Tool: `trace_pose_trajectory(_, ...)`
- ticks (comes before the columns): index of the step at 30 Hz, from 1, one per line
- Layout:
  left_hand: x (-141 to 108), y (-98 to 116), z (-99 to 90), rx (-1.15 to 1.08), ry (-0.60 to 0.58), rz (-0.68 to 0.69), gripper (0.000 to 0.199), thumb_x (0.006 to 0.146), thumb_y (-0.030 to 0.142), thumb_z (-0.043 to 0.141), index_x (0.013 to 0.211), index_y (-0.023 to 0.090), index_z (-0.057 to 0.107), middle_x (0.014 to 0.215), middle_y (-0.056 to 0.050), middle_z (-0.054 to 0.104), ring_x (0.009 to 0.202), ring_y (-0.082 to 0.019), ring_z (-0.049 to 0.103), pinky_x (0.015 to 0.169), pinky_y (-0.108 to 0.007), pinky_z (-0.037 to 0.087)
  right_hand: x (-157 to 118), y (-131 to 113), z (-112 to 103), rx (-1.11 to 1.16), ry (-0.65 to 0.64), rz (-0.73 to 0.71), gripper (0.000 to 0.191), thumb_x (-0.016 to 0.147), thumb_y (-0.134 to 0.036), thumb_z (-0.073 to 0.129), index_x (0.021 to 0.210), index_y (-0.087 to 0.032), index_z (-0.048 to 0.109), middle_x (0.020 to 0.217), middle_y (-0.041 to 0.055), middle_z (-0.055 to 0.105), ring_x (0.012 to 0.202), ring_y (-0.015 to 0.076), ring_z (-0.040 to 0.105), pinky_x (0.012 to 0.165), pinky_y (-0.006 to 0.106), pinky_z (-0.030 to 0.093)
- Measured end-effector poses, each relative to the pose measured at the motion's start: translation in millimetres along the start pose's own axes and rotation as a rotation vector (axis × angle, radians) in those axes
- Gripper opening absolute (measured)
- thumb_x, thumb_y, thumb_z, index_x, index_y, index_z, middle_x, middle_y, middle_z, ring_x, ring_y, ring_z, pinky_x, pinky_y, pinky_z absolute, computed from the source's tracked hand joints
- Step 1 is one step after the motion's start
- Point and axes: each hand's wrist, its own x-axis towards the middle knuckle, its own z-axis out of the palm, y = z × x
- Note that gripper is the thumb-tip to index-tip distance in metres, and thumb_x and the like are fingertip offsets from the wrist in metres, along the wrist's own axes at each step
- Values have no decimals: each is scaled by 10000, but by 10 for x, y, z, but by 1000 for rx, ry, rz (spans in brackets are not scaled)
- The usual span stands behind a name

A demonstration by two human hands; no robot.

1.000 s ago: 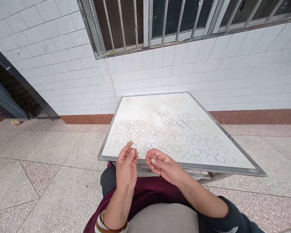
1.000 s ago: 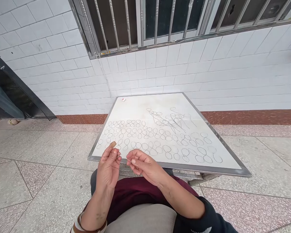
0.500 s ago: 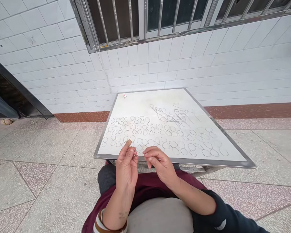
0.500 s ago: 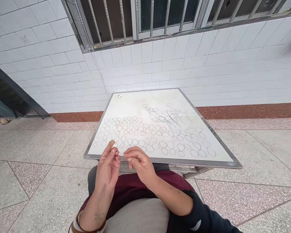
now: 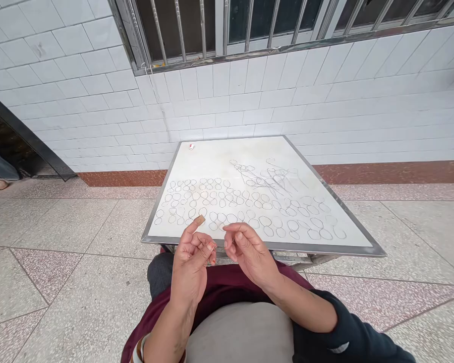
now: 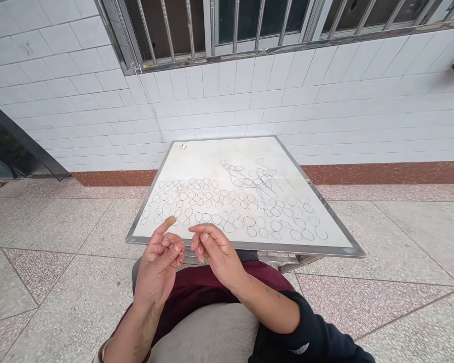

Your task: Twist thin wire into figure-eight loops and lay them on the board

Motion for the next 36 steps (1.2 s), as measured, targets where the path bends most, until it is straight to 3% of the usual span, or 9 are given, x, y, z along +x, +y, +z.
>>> trace_pose_trajectory(8, -152, 22, -23, 88, -44, 14, 491, 847, 157, 660, 1310, 258, 535, 797, 20, 571, 620, -75, 475, 562, -205, 408, -6, -196, -61, -194, -133, 154, 334, 981, -327, 517, 1313, -309, 547, 734, -31, 543, 565, 89, 416, 547, 241, 377)
trace_pose_trajectory(12, -177, 45, -20, 103, -44, -3, 486, 847, 161, 661, 1306, 263, 539, 796, 17, 570, 633, -80, 460, 551, -199, 408, -6, -241, -62, -277, -157, 50, 215, 975, -268, 527, 1179, -310, 579, 729, -38, 573, 589, 96, 475, 565, 236, 409)
trace_pose_trajectory(19, -197, 120, -106, 252, -134, -62, 487, 868, 205, 644, 1330, 289, 519, 818, 15, 563, 622, -80, 449, 557, -209, 413, -7, -376, -79, -880, -266, -300, 234, 973, -164, 480, 1122, -253, 637, 740, 8, 634, 740, 162, 518, 709, 323, 428)
trace_pose_trajectory(27, -235, 138, -121, 362, -205, -118, 459, 891, 256, 612, 1338, 314, 523, 824, 12, 523, 630, -90, 450, 551, -216, 426, -17, -380, -93, -1053, -366, -380, 283, 973, -130, 427, 1083, -257, 655, 758, 31, 623, 728, 177, 482, 662, 322, 425)
trace_pose_trajectory(36, -247, 110, -131, 490, -189, -118, 465, 889, 288, 605, 1344, 339, 522, 817, 20, 483, 640, -96, 458, 578, -229, 472, -31, -373, -78, -1182, -379, -427, 302, 956, -77, 435, 989, -222, 697, 754, 46, 577, 728, 167, 448, 623, 283, 421)
